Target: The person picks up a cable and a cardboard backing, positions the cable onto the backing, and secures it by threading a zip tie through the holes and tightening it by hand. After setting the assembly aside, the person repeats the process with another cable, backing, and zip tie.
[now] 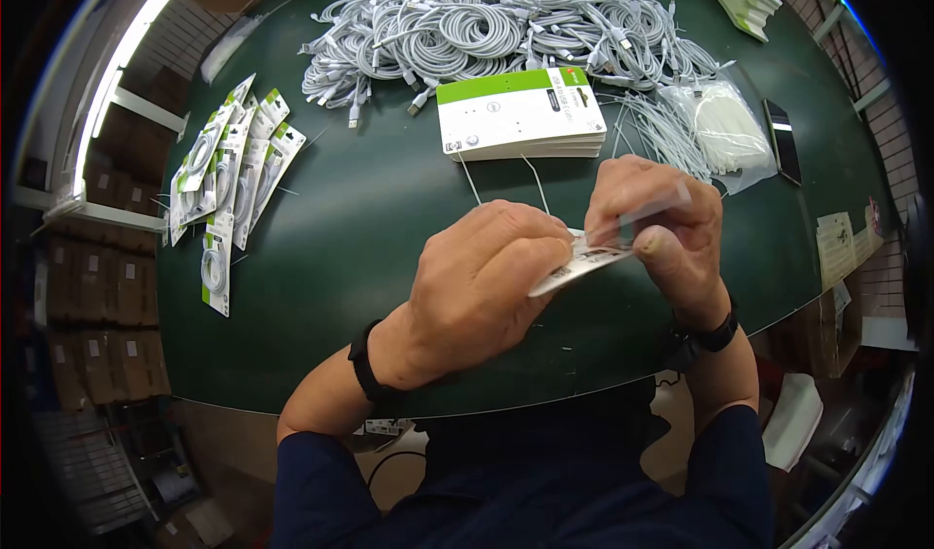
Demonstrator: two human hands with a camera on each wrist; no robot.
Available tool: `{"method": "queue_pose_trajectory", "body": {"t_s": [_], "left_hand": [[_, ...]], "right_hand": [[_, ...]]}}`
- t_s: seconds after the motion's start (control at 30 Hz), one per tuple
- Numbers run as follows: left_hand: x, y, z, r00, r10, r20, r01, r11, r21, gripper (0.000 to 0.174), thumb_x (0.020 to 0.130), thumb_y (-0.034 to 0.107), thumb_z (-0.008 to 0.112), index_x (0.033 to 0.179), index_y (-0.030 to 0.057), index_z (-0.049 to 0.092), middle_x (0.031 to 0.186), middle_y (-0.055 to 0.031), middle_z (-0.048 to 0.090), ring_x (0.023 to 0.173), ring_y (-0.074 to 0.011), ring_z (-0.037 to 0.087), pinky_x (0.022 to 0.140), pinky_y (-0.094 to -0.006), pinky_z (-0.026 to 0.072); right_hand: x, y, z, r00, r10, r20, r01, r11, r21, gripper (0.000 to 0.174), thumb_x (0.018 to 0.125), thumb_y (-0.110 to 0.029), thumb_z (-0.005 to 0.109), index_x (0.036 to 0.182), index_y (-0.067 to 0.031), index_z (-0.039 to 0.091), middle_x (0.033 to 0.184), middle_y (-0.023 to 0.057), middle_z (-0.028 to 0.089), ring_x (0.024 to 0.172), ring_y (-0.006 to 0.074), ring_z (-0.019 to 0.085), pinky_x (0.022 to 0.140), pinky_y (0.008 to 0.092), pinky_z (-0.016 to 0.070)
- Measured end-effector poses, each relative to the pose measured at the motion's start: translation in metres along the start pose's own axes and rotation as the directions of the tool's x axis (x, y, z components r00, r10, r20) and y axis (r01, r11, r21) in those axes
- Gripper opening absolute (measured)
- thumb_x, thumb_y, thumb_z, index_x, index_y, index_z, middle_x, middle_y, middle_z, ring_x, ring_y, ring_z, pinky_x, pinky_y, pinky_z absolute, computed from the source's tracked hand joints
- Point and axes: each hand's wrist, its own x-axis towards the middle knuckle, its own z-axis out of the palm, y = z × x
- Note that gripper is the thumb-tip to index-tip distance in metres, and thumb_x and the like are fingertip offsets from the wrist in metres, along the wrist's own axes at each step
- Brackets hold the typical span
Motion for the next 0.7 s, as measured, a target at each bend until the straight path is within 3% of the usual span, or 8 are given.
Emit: {"method": "queue_pose_trajectory", "body": {"t_s": [0.03,0.07,0.17,0.2,0.3,0.43,0.53,0.7], "left_hand": [[-0.001,0.002,0.0,0.998,-0.061,-0.015,0.06,0.996,-0.064,0.017,0.092,0.007,0.08,0.098,0.0005,0.066,0.095,-0.015,0.076,0.091,-0.0287,0.077,0.077,-0.0312,0.0582],[-0.001,0.003,-0.003,0.992,-0.126,0.007,0.126,0.984,-0.123,0.011,0.101,0.006,0.071,0.105,-0.0011,0.064,0.098,-0.0141,0.074,0.088,-0.0221,0.074,0.078,-0.0279,0.0574],[-0.003,0.006,-0.006,0.88,-0.472,-0.058,0.436,0.85,-0.295,0.009,0.104,0.008,0.066,0.106,-0.001,0.063,0.09,-0.0113,0.072,0.079,-0.0158,0.071,0.07,-0.0311,0.0571],[-0.004,0.004,-0.005,0.838,-0.543,-0.053,0.483,0.783,-0.392,0.013,0.109,0.01,0.059,0.114,-0.0015,0.059,0.096,-0.0095,0.073,0.084,-0.0095,0.066,0.073,-0.0281,0.0561],[0.001,-0.004,-0.003,0.727,-0.687,-0.002,0.548,0.582,-0.601,0.015,0.11,0.01,0.054,0.119,-0.0025,0.057,0.101,-0.0088,0.072,0.088,-0.0088,0.065,0.078,-0.0272,0.0561],[-0.005,-0.017,0.006,0.667,-0.743,0.064,0.531,0.413,-0.74,0.02,0.112,0.012,0.05,0.123,-0.0043,0.056,0.106,-0.01,0.073,0.095,-0.0094,0.065,0.084,-0.0276,0.0552],[-0.008,-0.021,0.007,0.67,-0.737,0.092,0.575,0.436,-0.692,0.022,0.112,0.012,0.049,0.123,-0.0058,0.055,0.108,-0.012,0.073,0.097,-0.0107,0.065,0.085,-0.0286,0.0549],[-0.014,-0.027,0.01,0.684,-0.715,0.142,0.615,0.461,-0.639,0.032,0.112,0.014,0.048,0.138,-0.0049,0.051,0.124,-0.013,0.069,0.108,-0.0126,0.067,0.094,-0.029,0.0564]], "right_hand": [[-0.001,0.001,0.002,0.999,0.025,-0.04,-0.023,0.997,0.068,0.029,0.092,-0.009,0.079,0.115,0.0047,0.069,0.106,0.0165,0.074,0.093,0.0214,0.071,0.083,0.032,0.0562],[-0.001,0.005,0.001,0.997,-0.047,-0.063,0.046,0.998,-0.032,0.033,0.093,-0.01,0.079,0.119,0.0055,0.067,0.109,0.0161,0.073,0.093,0.0212,0.069,0.082,0.0319,0.0555],[0.003,0.013,0.003,0.929,-0.34,-0.147,0.25,0.869,-0.426,0.036,0.093,-0.009,0.079,0.122,0.0047,0.065,0.111,0.015,0.072,0.091,0.0209,0.067,0.079,0.032,0.054],[0.002,0.012,0.007,0.899,-0.39,-0.202,0.213,0.789,-0.576,0.036,0.087,-0.004,0.084,0.118,-0.0002,0.067,0.105,0.0125,0.071,0.089,0.0215,0.065,0.076,0.0331,0.0523],[0.007,0.008,0.004,0.88,-0.468,0.085,0.352,0.521,-0.777,0.04,0.079,0.0,0.087,0.114,-0.0055,0.07,0.098,0.0093,0.07,0.086,0.0218,0.063,0.073,0.0328,0.0511],[0.007,0.018,0.019,0.902,-0.375,0.215,0.37,0.415,-0.831,0.039,0.071,0.002,0.088,0.105,-0.0126,0.076,0.092,0.0026,0.067,0.081,0.0219,0.06,0.066,0.0327,0.0499],[0.006,0.025,0.025,0.912,-0.34,0.229,0.349,0.351,-0.869,0.037,0.069,0.001,0.086,0.102,-0.0133,0.077,0.091,0.0011,0.066,0.079,0.0215,0.059,0.064,0.033,0.0502],[0.005,0.027,0.022,0.913,-0.303,0.272,0.36,0.289,-0.887,0.035,0.068,-0.001,0.083,0.101,-0.0133,0.077,0.09,0.0007,0.065,0.078,0.0206,0.057,0.064,0.0324,0.0498]]}}
